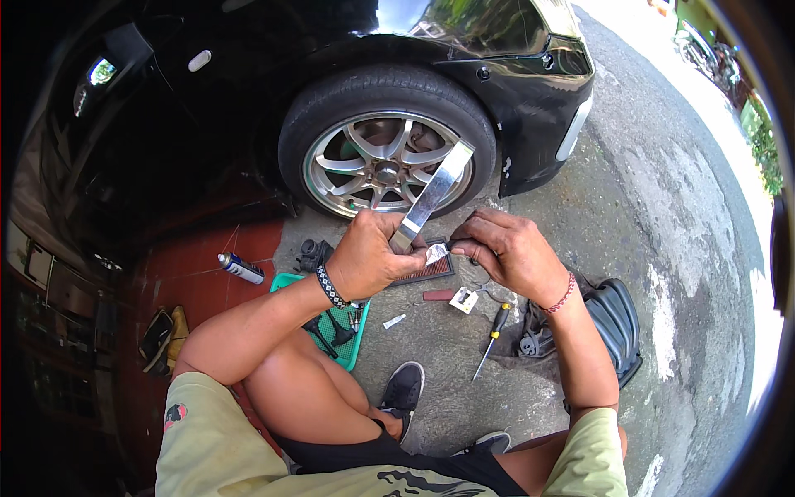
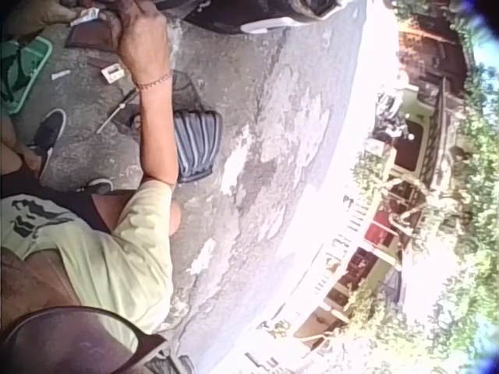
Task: Applying sealant or adhesive to a metal strap and preparing a car intake part for repair.
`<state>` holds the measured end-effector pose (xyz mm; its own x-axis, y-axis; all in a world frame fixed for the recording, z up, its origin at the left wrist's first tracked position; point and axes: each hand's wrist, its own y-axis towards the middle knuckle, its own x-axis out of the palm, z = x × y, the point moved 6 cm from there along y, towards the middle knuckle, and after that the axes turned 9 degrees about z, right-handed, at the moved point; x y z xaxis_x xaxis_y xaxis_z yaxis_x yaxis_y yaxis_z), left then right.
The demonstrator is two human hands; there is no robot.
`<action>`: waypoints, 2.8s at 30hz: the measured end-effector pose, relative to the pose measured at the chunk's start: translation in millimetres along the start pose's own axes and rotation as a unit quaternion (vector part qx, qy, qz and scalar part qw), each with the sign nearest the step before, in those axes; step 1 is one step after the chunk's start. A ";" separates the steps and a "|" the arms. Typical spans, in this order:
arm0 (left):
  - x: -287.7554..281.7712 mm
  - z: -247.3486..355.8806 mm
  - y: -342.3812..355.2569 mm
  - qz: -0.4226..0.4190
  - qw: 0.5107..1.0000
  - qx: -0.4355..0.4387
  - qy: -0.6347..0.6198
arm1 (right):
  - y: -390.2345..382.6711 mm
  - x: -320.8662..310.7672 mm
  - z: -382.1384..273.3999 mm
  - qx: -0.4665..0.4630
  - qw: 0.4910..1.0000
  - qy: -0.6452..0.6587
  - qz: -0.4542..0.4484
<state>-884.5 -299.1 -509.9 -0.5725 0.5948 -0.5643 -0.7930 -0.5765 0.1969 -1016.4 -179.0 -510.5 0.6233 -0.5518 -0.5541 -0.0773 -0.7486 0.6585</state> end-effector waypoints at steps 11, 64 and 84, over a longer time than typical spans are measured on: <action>14.6 -1.5 -0.1 -0.060 0.987 -0.091 -0.120 | 0.0 6.6 4.8 0.002 1.000 0.006 0.031; -17.7 -43.8 -11.8 0.054 0.989 0.040 0.131 | 9.9 72.3 6.0 0.048 0.995 0.050 0.072; 63.6 -34.1 67.3 -0.068 0.936 -0.127 -0.320 | -281.1 358.5 91.5 0.517 0.849 -0.003 -0.106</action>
<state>-967.2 -319.2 -559.9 -0.5423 0.8392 0.0418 -0.8389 -0.5379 -0.0838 -842.4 -200.1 -940.9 0.7056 -0.3632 -0.6085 -0.6075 -0.7522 -0.2553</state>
